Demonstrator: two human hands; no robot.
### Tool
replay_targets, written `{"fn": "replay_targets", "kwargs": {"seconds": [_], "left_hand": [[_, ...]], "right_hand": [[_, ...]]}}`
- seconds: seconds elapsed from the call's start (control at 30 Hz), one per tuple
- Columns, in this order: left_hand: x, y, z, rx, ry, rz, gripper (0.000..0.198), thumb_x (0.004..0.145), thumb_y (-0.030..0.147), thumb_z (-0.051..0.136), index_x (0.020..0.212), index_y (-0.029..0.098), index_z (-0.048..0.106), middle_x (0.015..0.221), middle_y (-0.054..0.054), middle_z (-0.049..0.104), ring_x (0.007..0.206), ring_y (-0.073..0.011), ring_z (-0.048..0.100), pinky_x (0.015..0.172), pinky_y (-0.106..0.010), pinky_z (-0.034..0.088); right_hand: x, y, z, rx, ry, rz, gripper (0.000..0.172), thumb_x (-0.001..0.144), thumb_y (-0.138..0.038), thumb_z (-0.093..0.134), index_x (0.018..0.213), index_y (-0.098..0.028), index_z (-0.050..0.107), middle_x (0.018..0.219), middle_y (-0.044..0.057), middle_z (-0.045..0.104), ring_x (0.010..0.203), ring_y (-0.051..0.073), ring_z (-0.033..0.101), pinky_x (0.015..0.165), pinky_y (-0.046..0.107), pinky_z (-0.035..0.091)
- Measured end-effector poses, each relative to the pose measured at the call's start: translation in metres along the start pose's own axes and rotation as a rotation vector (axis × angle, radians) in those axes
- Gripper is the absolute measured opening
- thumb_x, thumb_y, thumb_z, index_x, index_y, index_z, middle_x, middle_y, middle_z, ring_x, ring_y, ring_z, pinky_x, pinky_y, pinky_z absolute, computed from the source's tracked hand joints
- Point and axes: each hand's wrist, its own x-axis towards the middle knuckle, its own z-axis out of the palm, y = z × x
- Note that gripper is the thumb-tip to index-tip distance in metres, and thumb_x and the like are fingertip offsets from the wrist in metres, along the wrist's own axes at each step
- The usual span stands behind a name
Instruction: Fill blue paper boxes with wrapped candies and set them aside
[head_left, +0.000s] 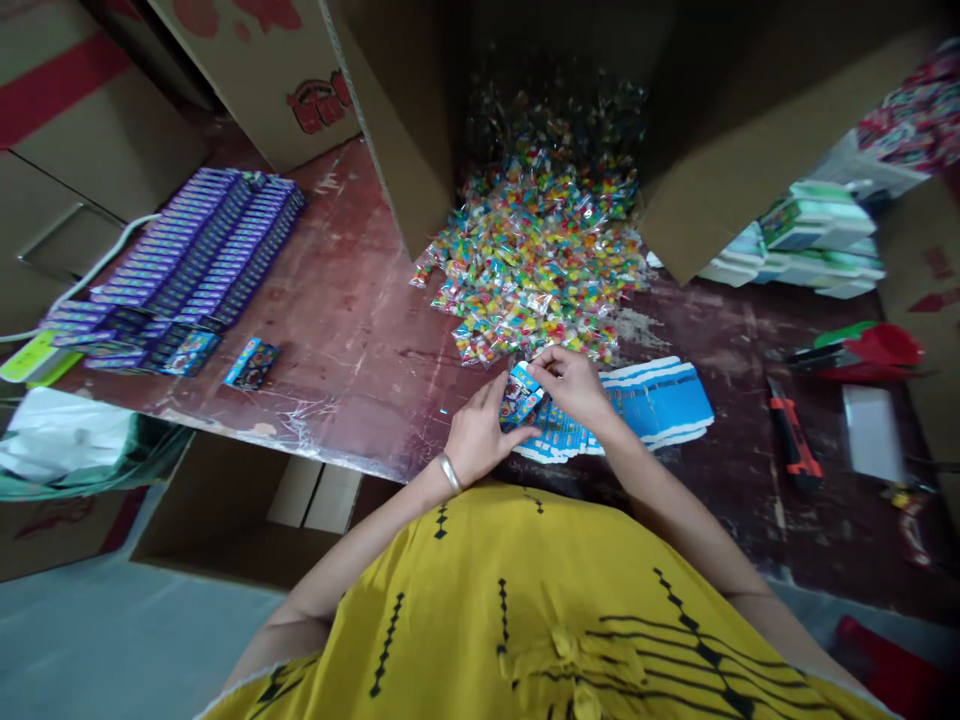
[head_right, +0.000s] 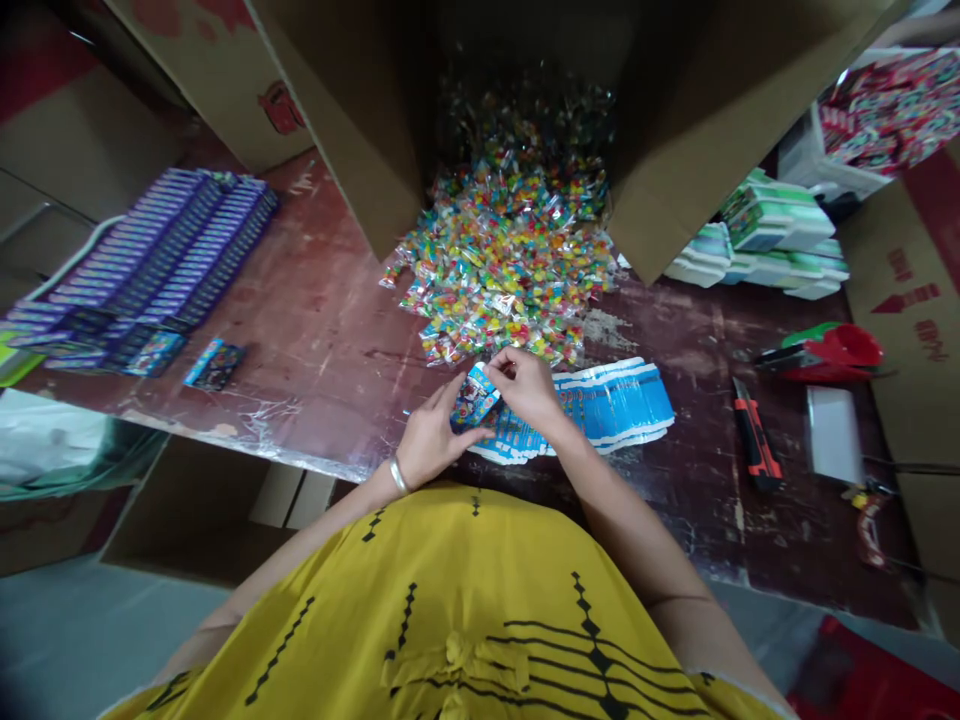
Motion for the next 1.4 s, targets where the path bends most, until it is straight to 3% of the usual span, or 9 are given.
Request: {"fn": "replay_targets", "kwargs": {"seconds": [0.13,0.27,0.43,0.53,0.73,0.87,1.07,1.23,1.4], "left_hand": [[0.013,0.007,-0.003,0.085,0.014,-0.048,0.073,0.084,0.051,0.060,0.144,0.016,0.037,0.137,-0.018,0.053,0.123,-0.0320,0.054,0.102,-0.042,0.044],[0.019,0.009,-0.004,0.024,0.008,-0.051,0.079,0.080,0.051,0.065,0.144,0.014,0.038,0.142,-0.019,0.048,0.129,-0.0348,0.047,0.108,-0.046,0.038],[0.022,0.013,-0.013,-0.616,-0.192,-0.153,0.066,0.081,0.046,0.067,0.136,0.016,0.049,0.135,-0.014,0.057,0.123,-0.0304,0.054,0.104,-0.042,0.042],[0.022,0.013,-0.014,-1.010,-0.317,-0.270,0.058,0.078,0.040,0.072,0.127,0.014,0.056,0.126,-0.014,0.064,0.117,-0.0291,0.059,0.099,-0.040,0.045],[0.019,0.007,-0.015,-1.375,-0.192,-0.419,0.049,0.074,0.034,0.077,0.117,0.017,0.064,0.121,-0.013,0.066,0.115,-0.0284,0.061,0.099,-0.041,0.045],[0.017,0.004,-0.025,-1.444,-0.191,-0.395,0.051,0.073,0.031,0.078,0.120,0.018,0.063,0.125,-0.014,0.064,0.120,-0.0287,0.058,0.103,-0.043,0.042],[0.015,0.007,-0.024,-1.498,-0.372,-0.361,0.057,0.068,0.036,0.082,0.119,0.017,0.065,0.117,-0.014,0.068,0.110,-0.0284,0.063,0.099,-0.041,0.045],[0.014,0.006,-0.020,-1.476,-0.324,-0.395,0.053,0.069,0.035,0.081,0.118,0.020,0.066,0.112,-0.009,0.070,0.097,-0.0215,0.066,0.088,-0.032,0.048],[0.012,0.006,-0.036,-1.339,-0.489,-0.306,0.056,0.068,0.036,0.081,0.119,0.018,0.067,0.111,-0.009,0.069,0.101,-0.0236,0.063,0.093,-0.034,0.044]], "right_hand": [[0.001,-0.005,0.001,0.152,0.047,0.104,0.023,0.076,-0.040,0.065,0.072,-0.019,0.059,0.055,-0.003,0.053,0.049,0.011,0.047,0.049,0.024,0.038],[0.002,-0.008,-0.004,0.230,0.069,0.154,0.025,0.077,-0.042,0.064,0.072,-0.019,0.057,0.049,-0.005,0.048,0.043,0.011,0.041,0.045,0.024,0.034],[-0.003,-0.017,-0.022,0.011,-0.079,-0.122,0.035,0.091,-0.045,0.049,0.069,-0.019,0.058,0.060,-0.002,0.050,0.060,0.013,0.049,0.059,0.025,0.040],[-0.010,-0.022,-0.031,-0.031,-0.198,-0.163,0.033,0.093,-0.044,0.046,0.078,-0.020,0.062,0.068,-0.001,0.056,0.063,0.013,0.052,0.062,0.025,0.042],[-0.023,-0.013,-0.040,-0.084,-0.176,-0.104,0.033,0.091,-0.045,0.050,0.079,-0.019,0.067,0.070,0.001,0.063,0.063,0.015,0.055,0.061,0.025,0.043],[-0.029,-0.004,-0.049,-0.265,-0.359,-0.141,0.026,0.089,-0.042,0.056,0.095,-0.024,0.072,0.080,0.001,0.070,0.068,0.016,0.061,0.065,0.027,0.045],[-0.032,-0.032,-0.048,-0.306,-0.083,-0.235,0.032,0.092,-0.036,0.051,0.120,-0.028,0.066,0.109,0.005,0.069,0.093,0.022,0.064,0.084,0.034,0.047],[-0.035,-0.044,-0.026,-0.154,-0.273,-0.226,0.043,0.090,-0.034,0.055,0.133,-0.028,0.054,0.079,-0.001,0.066,0.064,0.014,0.058,0.065,0.025,0.046],[-0.031,-0.042,-0.033,0.013,-0.507,-0.079,0.021,0.088,-0.036,0.059,0.103,-0.023,0.064,0.061,-0.004,0.059,0.052,0.012,0.054,0.052,0.023,0.041]]}}
